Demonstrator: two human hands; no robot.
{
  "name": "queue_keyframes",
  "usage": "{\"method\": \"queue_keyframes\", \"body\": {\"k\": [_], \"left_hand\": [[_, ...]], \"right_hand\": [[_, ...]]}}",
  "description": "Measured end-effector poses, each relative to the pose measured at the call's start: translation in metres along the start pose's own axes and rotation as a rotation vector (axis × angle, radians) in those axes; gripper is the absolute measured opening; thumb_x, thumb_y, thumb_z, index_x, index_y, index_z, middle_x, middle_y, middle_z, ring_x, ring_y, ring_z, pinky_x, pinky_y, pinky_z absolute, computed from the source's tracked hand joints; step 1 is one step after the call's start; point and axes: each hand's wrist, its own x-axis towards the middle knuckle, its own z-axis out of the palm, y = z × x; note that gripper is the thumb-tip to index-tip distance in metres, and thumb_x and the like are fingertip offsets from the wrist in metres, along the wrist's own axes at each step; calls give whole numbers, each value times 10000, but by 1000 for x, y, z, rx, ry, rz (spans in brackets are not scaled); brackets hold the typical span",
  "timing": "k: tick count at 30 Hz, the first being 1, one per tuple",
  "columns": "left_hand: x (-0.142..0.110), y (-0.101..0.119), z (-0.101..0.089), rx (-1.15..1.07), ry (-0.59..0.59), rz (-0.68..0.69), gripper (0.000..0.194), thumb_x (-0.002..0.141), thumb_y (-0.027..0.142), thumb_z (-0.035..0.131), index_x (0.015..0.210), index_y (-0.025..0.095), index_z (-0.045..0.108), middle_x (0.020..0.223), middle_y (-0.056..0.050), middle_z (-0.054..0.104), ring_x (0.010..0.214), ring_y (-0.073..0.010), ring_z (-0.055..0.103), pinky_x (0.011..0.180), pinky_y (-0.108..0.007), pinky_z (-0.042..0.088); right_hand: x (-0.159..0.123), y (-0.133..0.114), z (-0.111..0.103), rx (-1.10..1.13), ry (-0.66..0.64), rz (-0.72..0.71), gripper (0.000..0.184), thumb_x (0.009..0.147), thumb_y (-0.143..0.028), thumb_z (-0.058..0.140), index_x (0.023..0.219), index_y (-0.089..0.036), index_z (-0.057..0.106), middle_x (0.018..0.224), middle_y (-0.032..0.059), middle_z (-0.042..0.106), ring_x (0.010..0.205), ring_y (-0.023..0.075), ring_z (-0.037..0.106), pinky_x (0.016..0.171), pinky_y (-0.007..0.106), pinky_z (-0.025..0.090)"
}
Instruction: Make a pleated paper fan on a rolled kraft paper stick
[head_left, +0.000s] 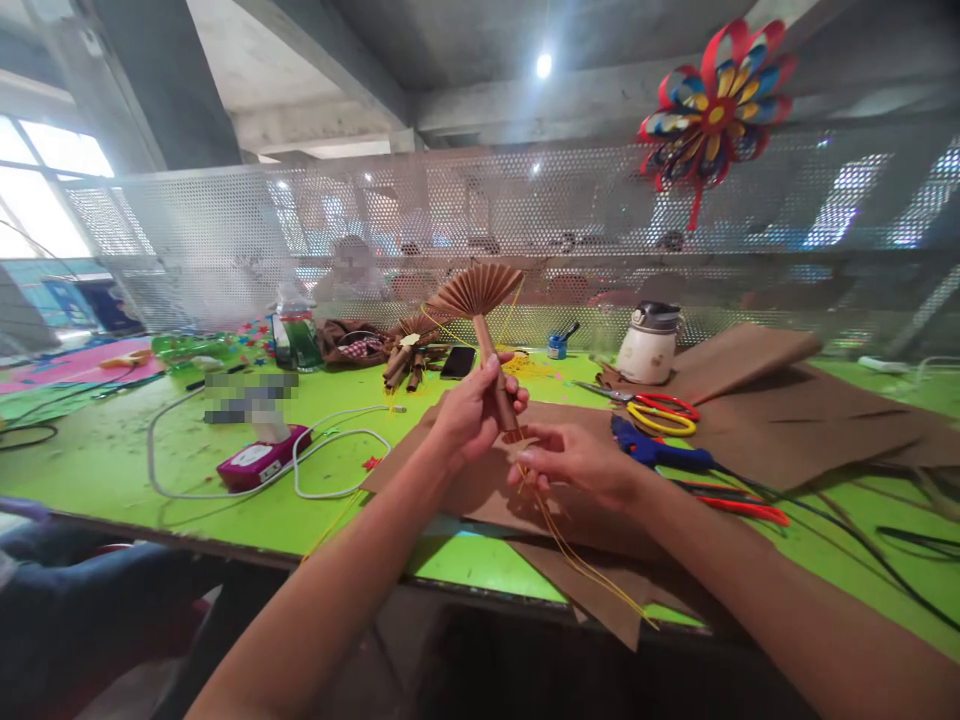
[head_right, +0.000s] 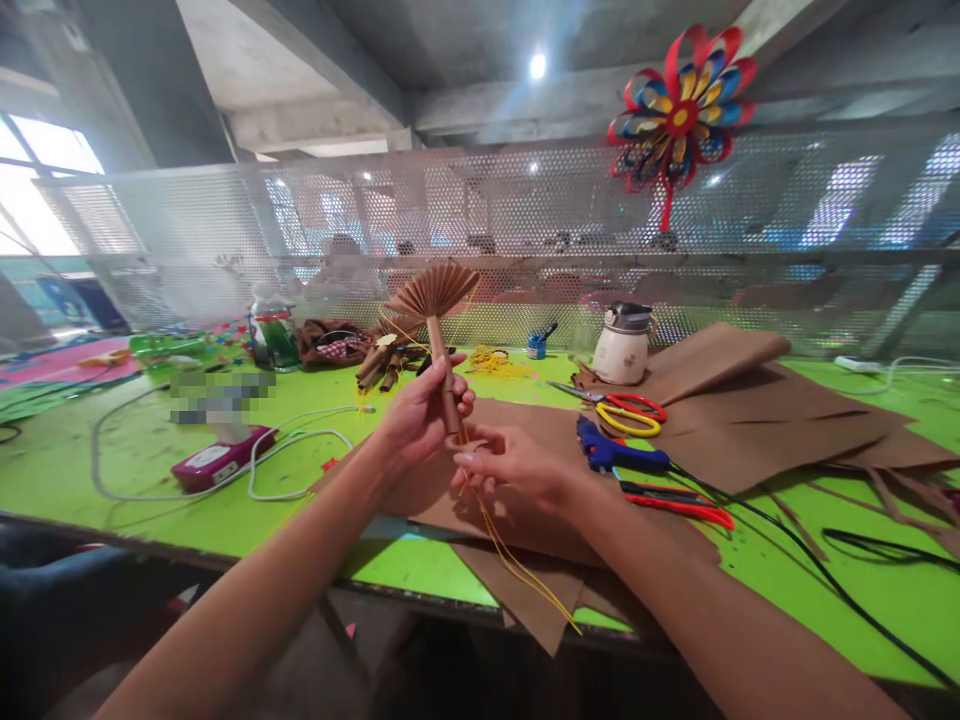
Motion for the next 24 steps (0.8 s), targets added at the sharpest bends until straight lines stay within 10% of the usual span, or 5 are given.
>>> {"method": "queue_keyframes", "body": {"k": [9, 19, 24], "left_hand": [[4, -1, -8, 8, 126, 0, 174, 911, 281, 450, 1023, 172, 526, 601, 0, 545, 565, -135, 581, 583, -263, 484], [10, -3, -19, 2, 328, -52, 128, 908, 259, 450, 866, 154, 510, 552, 17, 513, 456, -94, 514, 478, -207, 439], [10, -5, -20, 41, 294, -183, 105, 875, 198, 483, 791, 139, 505, 512, 15, 495, 409, -84, 481, 401, -174, 385]], "right_hand": [[-11, -5, 16, -5, -92, 106, 347, 854, -473, 509, 820, -136, 586, 462, -50, 523, 368, 42, 338, 384, 180, 223], [-31, -28, -18, -611, -184, 116, 383, 871, -409, 500, 626, -136, 608, 492, -18, 548, 426, 62, 399, 443, 190, 303], [-74, -53, -7, -507, -368, 345, 320, 863, -393, 518, 997, -158, 689, 795, 59, 692, 532, 109, 582, 488, 198, 415]]}}
